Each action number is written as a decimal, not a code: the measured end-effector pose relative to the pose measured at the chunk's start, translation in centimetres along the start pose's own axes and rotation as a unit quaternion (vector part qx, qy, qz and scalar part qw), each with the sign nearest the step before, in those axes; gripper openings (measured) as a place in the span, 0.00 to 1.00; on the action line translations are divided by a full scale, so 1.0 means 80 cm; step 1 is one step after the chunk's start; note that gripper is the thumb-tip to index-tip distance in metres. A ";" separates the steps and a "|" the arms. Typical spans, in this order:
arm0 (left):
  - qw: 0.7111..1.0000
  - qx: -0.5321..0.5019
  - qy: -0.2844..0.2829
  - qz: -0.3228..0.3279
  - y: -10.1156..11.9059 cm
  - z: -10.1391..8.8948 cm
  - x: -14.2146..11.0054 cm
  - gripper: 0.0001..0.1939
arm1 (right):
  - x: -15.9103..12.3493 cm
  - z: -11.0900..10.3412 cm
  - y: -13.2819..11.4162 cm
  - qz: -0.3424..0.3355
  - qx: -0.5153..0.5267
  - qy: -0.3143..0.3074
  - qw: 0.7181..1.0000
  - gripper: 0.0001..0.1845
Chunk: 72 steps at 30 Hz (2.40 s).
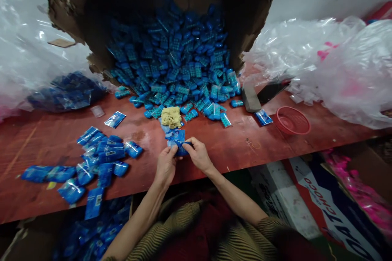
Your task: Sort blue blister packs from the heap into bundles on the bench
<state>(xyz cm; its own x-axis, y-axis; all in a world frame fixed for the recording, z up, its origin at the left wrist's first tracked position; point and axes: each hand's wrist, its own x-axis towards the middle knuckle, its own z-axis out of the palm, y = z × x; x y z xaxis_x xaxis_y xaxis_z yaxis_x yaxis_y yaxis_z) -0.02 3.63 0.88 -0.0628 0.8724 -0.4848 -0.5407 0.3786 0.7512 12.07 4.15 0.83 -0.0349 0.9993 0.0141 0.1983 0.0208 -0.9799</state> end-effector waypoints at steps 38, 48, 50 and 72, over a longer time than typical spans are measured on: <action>0.972 -0.100 0.060 -0.203 0.008 -0.014 -0.007 0.12 | 0.068 -0.077 0.031 -0.126 -0.466 -0.127 0.866 0.10; 0.978 -0.088 0.084 -0.169 0.000 -0.011 -0.006 0.11 | 0.011 -0.093 -0.018 -0.081 -0.060 -0.178 0.979 0.11; 0.980 -0.090 0.072 -0.163 -0.003 -0.011 -0.007 0.12 | 0.007 -0.093 -0.025 -0.098 -0.069 -0.185 0.975 0.11; 0.994 -0.072 0.002 -0.086 -0.008 -0.024 -0.008 0.14 | -0.014 -0.076 -0.017 -0.160 -0.108 -0.114 0.975 0.12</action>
<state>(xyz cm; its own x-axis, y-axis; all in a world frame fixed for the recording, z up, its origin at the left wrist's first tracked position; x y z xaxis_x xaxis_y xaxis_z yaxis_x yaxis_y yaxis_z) -1.24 2.19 -0.18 0.0382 0.7968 -0.6031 -0.6585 0.4740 0.5845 17.78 3.20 3.37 -0.3406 0.9081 0.2436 0.3423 0.3611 -0.8674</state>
